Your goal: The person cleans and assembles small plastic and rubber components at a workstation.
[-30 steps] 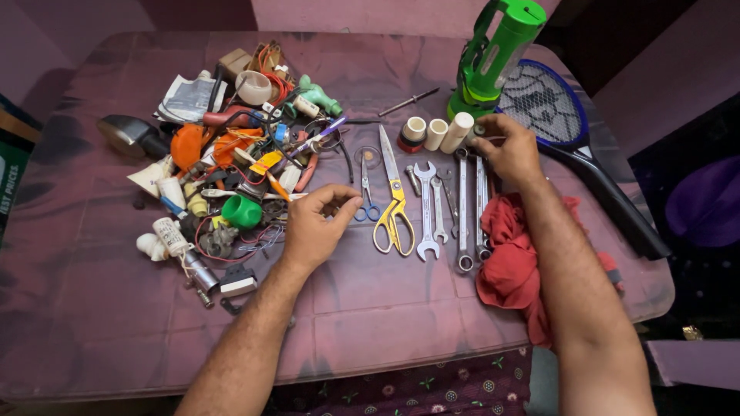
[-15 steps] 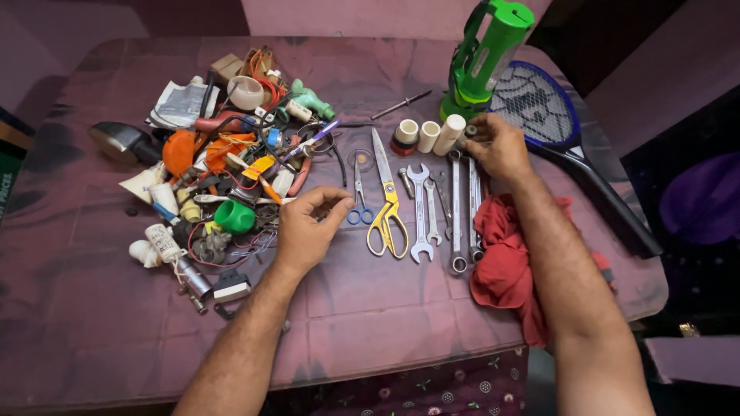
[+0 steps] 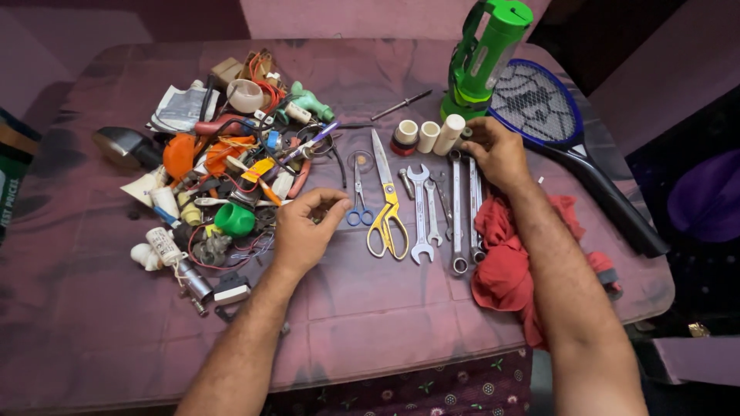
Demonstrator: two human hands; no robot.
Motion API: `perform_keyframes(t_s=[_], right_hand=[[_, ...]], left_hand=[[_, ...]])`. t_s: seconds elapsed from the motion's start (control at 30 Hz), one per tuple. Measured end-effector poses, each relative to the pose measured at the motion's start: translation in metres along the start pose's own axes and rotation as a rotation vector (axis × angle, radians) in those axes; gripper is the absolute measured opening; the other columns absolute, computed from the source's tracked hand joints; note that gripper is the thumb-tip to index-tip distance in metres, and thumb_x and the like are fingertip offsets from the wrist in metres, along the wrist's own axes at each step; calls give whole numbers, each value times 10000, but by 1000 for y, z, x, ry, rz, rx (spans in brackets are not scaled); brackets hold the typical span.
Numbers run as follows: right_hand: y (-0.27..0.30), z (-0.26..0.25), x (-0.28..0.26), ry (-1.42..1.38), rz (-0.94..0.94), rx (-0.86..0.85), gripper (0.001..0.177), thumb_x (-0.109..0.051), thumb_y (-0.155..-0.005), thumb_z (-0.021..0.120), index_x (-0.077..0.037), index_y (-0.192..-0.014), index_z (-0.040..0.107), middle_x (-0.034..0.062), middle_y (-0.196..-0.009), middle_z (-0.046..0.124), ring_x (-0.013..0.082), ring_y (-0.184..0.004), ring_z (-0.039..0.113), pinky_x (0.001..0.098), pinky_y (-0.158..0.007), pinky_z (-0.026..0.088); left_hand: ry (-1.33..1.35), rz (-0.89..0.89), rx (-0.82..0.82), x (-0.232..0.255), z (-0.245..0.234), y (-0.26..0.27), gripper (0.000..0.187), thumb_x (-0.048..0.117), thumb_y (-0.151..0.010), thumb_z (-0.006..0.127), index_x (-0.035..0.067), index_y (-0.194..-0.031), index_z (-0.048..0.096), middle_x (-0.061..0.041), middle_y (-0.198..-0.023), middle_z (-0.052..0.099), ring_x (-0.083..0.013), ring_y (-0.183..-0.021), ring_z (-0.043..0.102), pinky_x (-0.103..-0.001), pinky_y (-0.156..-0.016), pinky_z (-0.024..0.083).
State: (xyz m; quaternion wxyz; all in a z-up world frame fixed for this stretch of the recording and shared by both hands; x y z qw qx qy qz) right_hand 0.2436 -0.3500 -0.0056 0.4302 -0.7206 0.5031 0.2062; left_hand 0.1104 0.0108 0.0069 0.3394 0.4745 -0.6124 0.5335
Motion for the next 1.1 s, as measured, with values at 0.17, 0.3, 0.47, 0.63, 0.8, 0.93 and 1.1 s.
perform_keyframes(t_s=[0.17, 0.3, 0.47, 0.63, 0.8, 0.93, 1.1], right_hand=[[1, -2, 0, -33, 9, 1, 358, 77, -913, 726, 27, -1245, 602, 130, -1123, 737, 178, -1028, 729, 307, -917, 603], [2, -19, -7, 45, -29, 76, 376, 68, -897, 744, 18, -1252, 628, 113, -1102, 740, 167, -1001, 717, 306, -900, 594], [9, -72, -63, -58, -56, 302, 111, -15, -1024, 733, -16, -1135, 735, 54, -1020, 756, 89, -913, 703, 245, -836, 585], [79, -97, -116, 251, -419, 437, 82, -77, -1089, 824, -17, -1094, 767, 95, -956, 748, 136, -859, 706, 258, -765, 572], [256, -136, 142, 1320, -254, 437, 215, -229, -995, 746, -14, -995, 753, 57, -842, 689, 181, -779, 690, 317, -698, 553], [353, -168, 133, 1116, -291, 304, 174, -208, -948, 754, -35, -944, 738, 55, -827, 690, 186, -767, 694, 325, -698, 557], [375, -182, -56, 856, -368, 162, 130, -181, -890, 765, -59, -881, 719, 54, -809, 691, 193, -751, 700, 336, -699, 562]], left_hand=[[-3, 1, -2, -1, 0, -1, 147, 155, -904, 780, 43, -1000, 779, 12, -839, 770, -34, -694, 654, -207, -639, 517], [-7, 11, 3, 1, -2, -1, 146, 147, -908, 774, 42, -1009, 777, 8, -845, 773, -36, -704, 666, -211, -644, 522], [24, 53, 62, 5, -11, -2, 143, 135, -923, 765, 39, -1029, 767, -2, -883, 774, -42, -743, 687, -212, -685, 545], [24, 75, 128, 8, -17, -3, 135, 125, -936, 754, 38, -1039, 761, -8, -896, 772, -51, -755, 697, -216, -692, 555], [17, 110, 156, 10, -20, -1, 136, 114, -944, 745, 35, -1056, 751, -10, -915, 771, -57, -774, 703, -223, -701, 555], [17, 96, 162, 6, -22, -1, 140, 112, -950, 746, 37, -1068, 752, -11, -925, 769, -63, -787, 701, -226, -704, 554], [92, 108, 168, -3, -22, 0, 128, 109, -954, 736, 44, -1065, 746, -7, -953, 767, -56, -797, 711, -216, -698, 562]])
Point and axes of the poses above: each hand's wrist, its own y-axis away from the middle knuckle, its own z-axis out of the palm, x = y × z, the point moved 9 cm from there along -y, towards the middle knuckle
